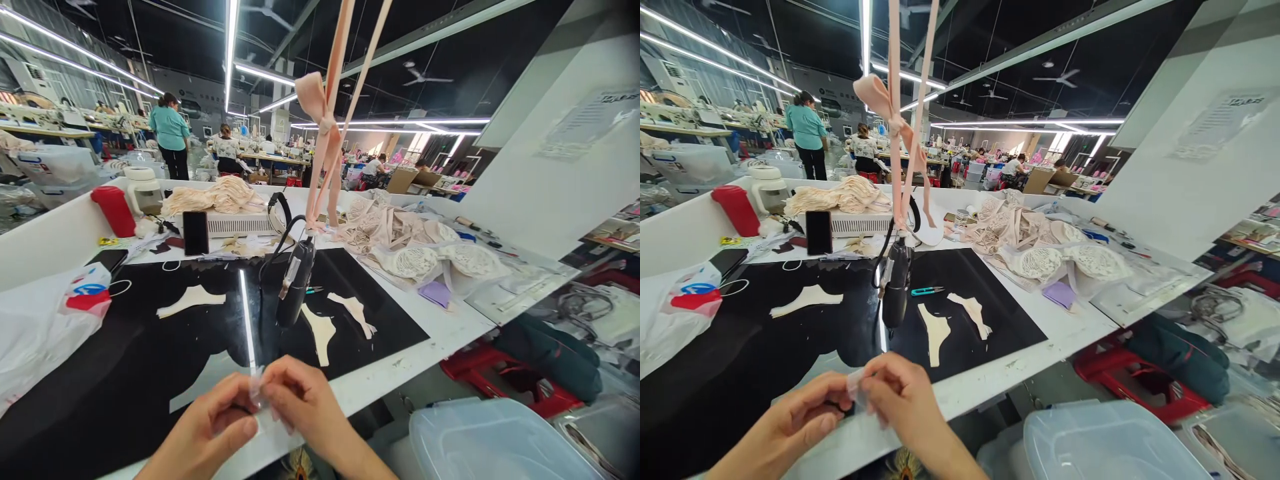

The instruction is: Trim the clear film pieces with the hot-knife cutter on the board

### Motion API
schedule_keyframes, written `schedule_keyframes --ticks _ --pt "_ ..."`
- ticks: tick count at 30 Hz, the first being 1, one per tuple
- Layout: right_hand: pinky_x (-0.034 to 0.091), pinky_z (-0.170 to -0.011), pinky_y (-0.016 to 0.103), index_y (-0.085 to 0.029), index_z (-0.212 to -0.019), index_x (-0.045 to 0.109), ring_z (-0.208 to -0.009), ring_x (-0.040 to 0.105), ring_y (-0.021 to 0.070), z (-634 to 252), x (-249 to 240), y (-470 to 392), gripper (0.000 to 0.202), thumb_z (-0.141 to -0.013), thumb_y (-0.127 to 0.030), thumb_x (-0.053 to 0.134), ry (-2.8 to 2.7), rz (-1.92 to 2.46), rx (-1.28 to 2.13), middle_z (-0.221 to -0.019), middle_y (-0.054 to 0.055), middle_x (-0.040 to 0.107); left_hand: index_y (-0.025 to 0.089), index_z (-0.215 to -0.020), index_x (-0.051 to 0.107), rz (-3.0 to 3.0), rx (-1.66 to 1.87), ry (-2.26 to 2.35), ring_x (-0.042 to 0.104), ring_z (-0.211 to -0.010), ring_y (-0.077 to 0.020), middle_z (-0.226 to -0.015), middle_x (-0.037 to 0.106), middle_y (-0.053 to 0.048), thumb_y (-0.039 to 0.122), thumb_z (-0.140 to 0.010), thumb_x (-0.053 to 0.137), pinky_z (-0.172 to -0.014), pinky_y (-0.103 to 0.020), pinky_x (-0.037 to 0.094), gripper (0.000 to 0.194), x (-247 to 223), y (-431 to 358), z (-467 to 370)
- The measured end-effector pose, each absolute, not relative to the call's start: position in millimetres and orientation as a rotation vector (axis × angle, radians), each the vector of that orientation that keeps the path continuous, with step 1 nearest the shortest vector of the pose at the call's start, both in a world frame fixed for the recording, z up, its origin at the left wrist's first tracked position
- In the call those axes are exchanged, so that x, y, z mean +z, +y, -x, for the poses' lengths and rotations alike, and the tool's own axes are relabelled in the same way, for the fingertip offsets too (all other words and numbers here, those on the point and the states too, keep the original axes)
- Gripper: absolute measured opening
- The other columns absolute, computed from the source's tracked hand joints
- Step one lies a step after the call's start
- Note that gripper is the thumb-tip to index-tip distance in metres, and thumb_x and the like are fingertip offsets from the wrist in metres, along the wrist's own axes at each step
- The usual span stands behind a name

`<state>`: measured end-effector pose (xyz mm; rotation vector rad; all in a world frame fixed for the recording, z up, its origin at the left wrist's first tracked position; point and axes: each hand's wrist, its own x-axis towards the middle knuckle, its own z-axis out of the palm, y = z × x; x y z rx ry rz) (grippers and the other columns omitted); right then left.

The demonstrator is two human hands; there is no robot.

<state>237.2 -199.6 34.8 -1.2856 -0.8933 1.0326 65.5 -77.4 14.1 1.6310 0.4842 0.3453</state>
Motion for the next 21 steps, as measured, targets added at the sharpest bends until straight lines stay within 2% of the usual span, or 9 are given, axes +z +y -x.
schedule_keyframes --ticks 5,7,9,13,15,18,21 --pt "0.034 -0.05 0.019 -0.021 -0.086 0.07 -0.048 0.046 0.0059 -216 23 -192 0.02 -0.087 -0.041 0.071 -0.978 1.298 1.014 -0.057 -0.008 0.055 0.021 -0.087 0.072 -1.413 0.359 0.497 0.06 -0.08 -0.0199 -0.08 0.06 -0.003 0.062 -0.082 0.073 -0.077 -0.032 0.054 0.041 8 -90 -71" --pt "0.036 -0.052 0.019 -0.021 -0.086 0.071 -0.051 0.048 0.0063 -214 21 -191 0.017 -0.086 -0.038 0.072 -0.97 1.271 1.01 -0.056 -0.008 0.054 0.019 -0.083 0.069 -1.348 0.349 0.514 0.058 -0.077 -0.0183 -0.077 0.056 -0.002 0.062 -0.08 0.075 -0.076 -0.032 0.054 0.044 2 -86 -70" --pt "0.033 -0.048 0.018 -0.021 -0.086 0.071 -0.047 0.044 0.0051 -214 20 -189 0.018 -0.085 -0.039 0.074 -0.924 1.246 1.059 -0.053 -0.009 0.053 0.018 -0.08 0.067 -1.289 0.294 0.536 0.058 -0.075 -0.0171 -0.075 0.056 -0.001 0.063 -0.075 0.079 -0.075 -0.031 0.054 0.047 -2 -83 -69" --pt "0.021 -0.035 0.017 -0.02 -0.086 0.066 -0.034 0.028 0.0026 -213 14 -189 0.034 -0.081 -0.051 0.077 -0.813 1.187 1.193 -0.046 -0.012 0.046 0.018 -0.076 0.059 -1.206 0.257 0.621 0.058 -0.064 -0.0128 -0.07 0.059 0.001 0.061 -0.07 0.084 -0.068 -0.028 0.051 0.051 0 -88 -69" --pt "0.019 -0.033 0.017 -0.021 -0.093 0.062 -0.032 0.024 0.002 -214 8 -191 0.042 -0.081 -0.059 0.076 -0.767 1.136 1.26 -0.047 -0.013 0.044 0.018 -0.076 0.057 -1.182 0.294 0.647 0.056 -0.059 -0.0113 -0.068 0.059 0.002 0.06 -0.069 0.085 -0.065 -0.027 0.05 0.051 4 -92 -72" --pt "0.023 -0.037 0.016 -0.023 -0.112 0.056 -0.035 0.025 0.0019 -218 -3 -192 0.061 -0.077 -0.07 0.074 -0.748 1.076 1.371 -0.054 -0.012 0.049 0.018 -0.072 0.052 -1.178 0.348 0.64 0.052 -0.055 -0.0102 -0.062 0.054 0.004 0.06 -0.064 0.086 -0.058 -0.025 0.048 0.054 8 -95 -77" --pt "0.024 -0.046 0.018 -0.022 -0.108 0.057 -0.045 0.03 0.002 -221 -13 -191 0.072 -0.064 -0.072 0.083 -0.752 1.046 1.473 -0.061 -0.008 0.054 0.019 -0.071 0.049 -1.207 0.42 0.632 0.048 -0.051 -0.0085 -0.062 0.055 0.003 0.056 -0.068 0.084 -0.05 -0.021 0.041 0.05 7 -92 -78"
